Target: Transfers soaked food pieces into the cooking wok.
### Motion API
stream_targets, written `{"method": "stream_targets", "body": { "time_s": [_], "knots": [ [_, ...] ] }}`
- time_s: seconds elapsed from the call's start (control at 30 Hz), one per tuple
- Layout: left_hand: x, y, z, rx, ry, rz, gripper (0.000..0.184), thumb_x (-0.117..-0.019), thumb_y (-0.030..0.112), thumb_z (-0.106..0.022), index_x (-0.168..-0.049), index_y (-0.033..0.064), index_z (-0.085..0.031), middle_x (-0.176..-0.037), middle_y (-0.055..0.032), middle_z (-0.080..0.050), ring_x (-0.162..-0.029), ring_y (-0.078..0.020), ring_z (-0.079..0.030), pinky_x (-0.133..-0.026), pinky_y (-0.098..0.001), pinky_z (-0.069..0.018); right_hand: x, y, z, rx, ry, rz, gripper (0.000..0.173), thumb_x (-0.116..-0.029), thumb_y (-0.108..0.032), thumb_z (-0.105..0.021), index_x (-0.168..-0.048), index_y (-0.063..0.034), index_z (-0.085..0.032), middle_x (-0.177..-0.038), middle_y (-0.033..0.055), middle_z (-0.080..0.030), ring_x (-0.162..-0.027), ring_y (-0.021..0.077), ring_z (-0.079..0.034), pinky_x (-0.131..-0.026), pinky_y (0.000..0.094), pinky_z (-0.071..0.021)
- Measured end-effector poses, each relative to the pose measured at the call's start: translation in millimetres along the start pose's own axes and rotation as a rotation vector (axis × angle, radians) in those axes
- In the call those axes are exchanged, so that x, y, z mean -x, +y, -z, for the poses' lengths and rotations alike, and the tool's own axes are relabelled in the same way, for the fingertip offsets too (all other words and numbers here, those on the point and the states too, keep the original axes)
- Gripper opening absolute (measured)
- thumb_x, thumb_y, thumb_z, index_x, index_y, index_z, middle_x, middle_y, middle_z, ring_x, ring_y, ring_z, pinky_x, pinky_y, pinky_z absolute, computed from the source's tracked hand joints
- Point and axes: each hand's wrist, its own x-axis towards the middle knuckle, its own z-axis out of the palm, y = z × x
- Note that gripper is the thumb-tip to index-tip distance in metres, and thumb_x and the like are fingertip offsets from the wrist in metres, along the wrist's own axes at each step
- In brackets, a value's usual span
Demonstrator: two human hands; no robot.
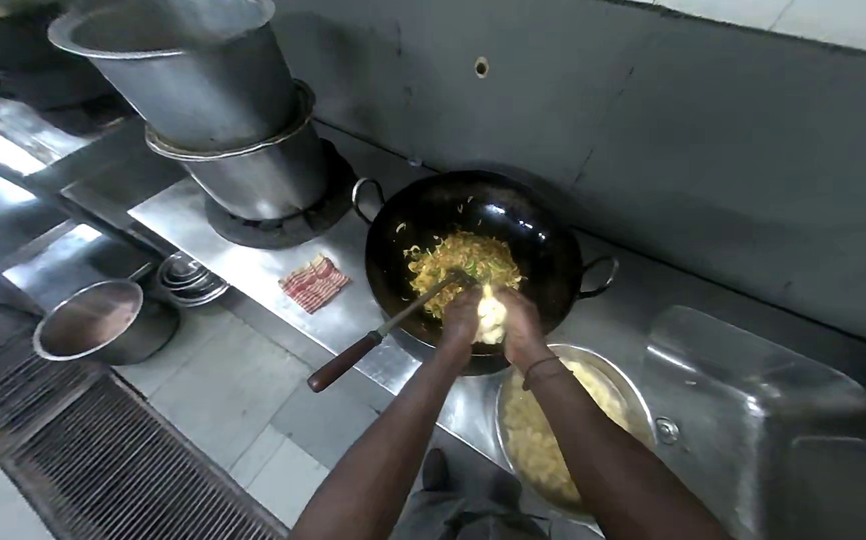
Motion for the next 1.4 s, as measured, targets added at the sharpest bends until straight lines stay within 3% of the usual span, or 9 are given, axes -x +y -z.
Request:
{"method": "stream_targets", "body": {
  "time_s": [0.1,0.2,0.4,0.5,0.73,0.87,1.1,1.27,1.4],
  "knots": [
    [-9,-4,26,-0.118,-0.077,0.073,0.051,-0.1099,0.041,-0.043,-0.145,0.0054,-0.053,-0.151,-0.0194,-0.049,-0.140,-0.0330,-0.045,-0.113,-0.0585,-0.0359,3,-4,0,0.135,-0.032,-0.022,0.031,-0.1053,-0.029,-0.056,-0.124,-0.0105,-0.072,-0.135,0.0078,-0.065,-0.126,0.0235,-0.056,-0.101,0.0519,-0.0456],
    [-10,-1,35,-0.082,-0.089,0.031,0.049,-0.1098,0.037,-0.045,-0.148,0.0074,-0.052,-0.155,-0.0135,-0.047,-0.144,-0.0268,-0.042,-0.117,-0.0536,-0.0342,23,-19,14,0.136,-0.056,-0.002,0.030,-0.1067,-0.023,-0.052,-0.130,-0.0107,-0.067,-0.138,0.0084,-0.062,-0.123,0.0240,-0.058,-0.098,0.0475,-0.0483],
    [22,-5,10,0.067,-0.230,0.002,0.031,-0.1093,0.022,-0.047,-0.129,0.0034,-0.063,-0.118,-0.0102,-0.070,-0.102,-0.0184,-0.068,-0.090,-0.0355,-0.0552,37,-17,87,0.057,0.089,0.088,0.024,-0.1074,-0.012,-0.048,-0.122,-0.0059,-0.065,-0.111,0.0051,-0.069,-0.091,0.0119,-0.069,-0.083,0.0295,-0.0587],
    [59,-29,-11,-0.028,-0.514,0.088,0.030,-0.1091,0.024,-0.048,-0.132,0.0078,-0.061,-0.122,-0.0074,-0.068,-0.101,-0.0172,-0.067,-0.091,-0.0365,-0.0554,48,-3,138,0.148,0.183,0.059,0.021,-0.1076,-0.014,-0.050,-0.117,-0.0053,-0.066,-0.104,0.0055,-0.069,-0.082,0.0104,-0.067,-0.076,0.0284,-0.0584],
    [53,-96,-81,-0.651,-0.779,0.117,0.046,-0.1050,0.034,-0.058,-0.142,0.0057,-0.057,-0.144,-0.0172,-0.057,-0.132,-0.0324,-0.056,-0.111,-0.0537,-0.0443,36,42,195,0.752,0.055,-0.039,0.027,-0.1063,-0.019,-0.056,-0.124,-0.0031,-0.069,-0.119,0.0208,-0.070,-0.106,0.0354,-0.068,-0.092,0.0561,-0.0534],
    [35,-100,-119,-1.014,-0.740,-0.025,0.060,-0.1046,0.033,-0.059,-0.153,0.0013,-0.043,-0.159,-0.0232,-0.039,-0.148,-0.0389,-0.037,-0.120,-0.0539,-0.0324,-9,89,203,1.129,-0.138,0.033,0.033,-0.1021,-0.020,-0.058,-0.132,-0.0095,-0.069,-0.138,0.0176,-0.064,-0.131,0.0351,-0.058,-0.112,0.0545,-0.0438],
    [-18,-185,-148,-1.412,-0.651,-0.347,0.050,-0.1008,0.039,-0.059,-0.141,0.0091,-0.059,-0.153,-0.0143,-0.049,-0.145,-0.0333,-0.041,-0.121,-0.0527,-0.0298,-47,144,219,1.328,-0.254,0.304,0.037,-0.0949,-0.023,-0.067,-0.131,-0.0155,-0.069,-0.134,0.0107,-0.066,-0.127,0.0329,-0.059,-0.111,0.0576,-0.0425],
    [-1,-188,-146,-1.578,-0.634,-0.173,0.065,-0.1005,0.046,-0.058,-0.157,0.0175,-0.042,-0.162,-0.0097,-0.039,-0.150,-0.0336,-0.033,-0.119,-0.0627,-0.0251,-32,168,244,1.353,-0.277,0.197,0.047,-0.1018,-0.043,-0.057,-0.140,-0.0167,-0.063,-0.152,0.0105,-0.053,-0.145,0.0344,-0.042,-0.119,0.0647,-0.0265],
    [28,-180,-135,-1.566,-0.575,-0.058,0.061,-0.1007,0.051,-0.057,-0.151,0.0173,-0.049,-0.158,-0.0129,-0.044,-0.146,-0.0371,-0.038,-0.116,-0.0631,-0.0308,-5,163,257,1.343,-0.237,0.116,0.047,-0.1002,-0.049,-0.060,-0.135,-0.0182,-0.066,-0.148,0.0116,-0.055,-0.145,0.0366,-0.040,-0.113,0.0715,-0.0288]
  ]
}}
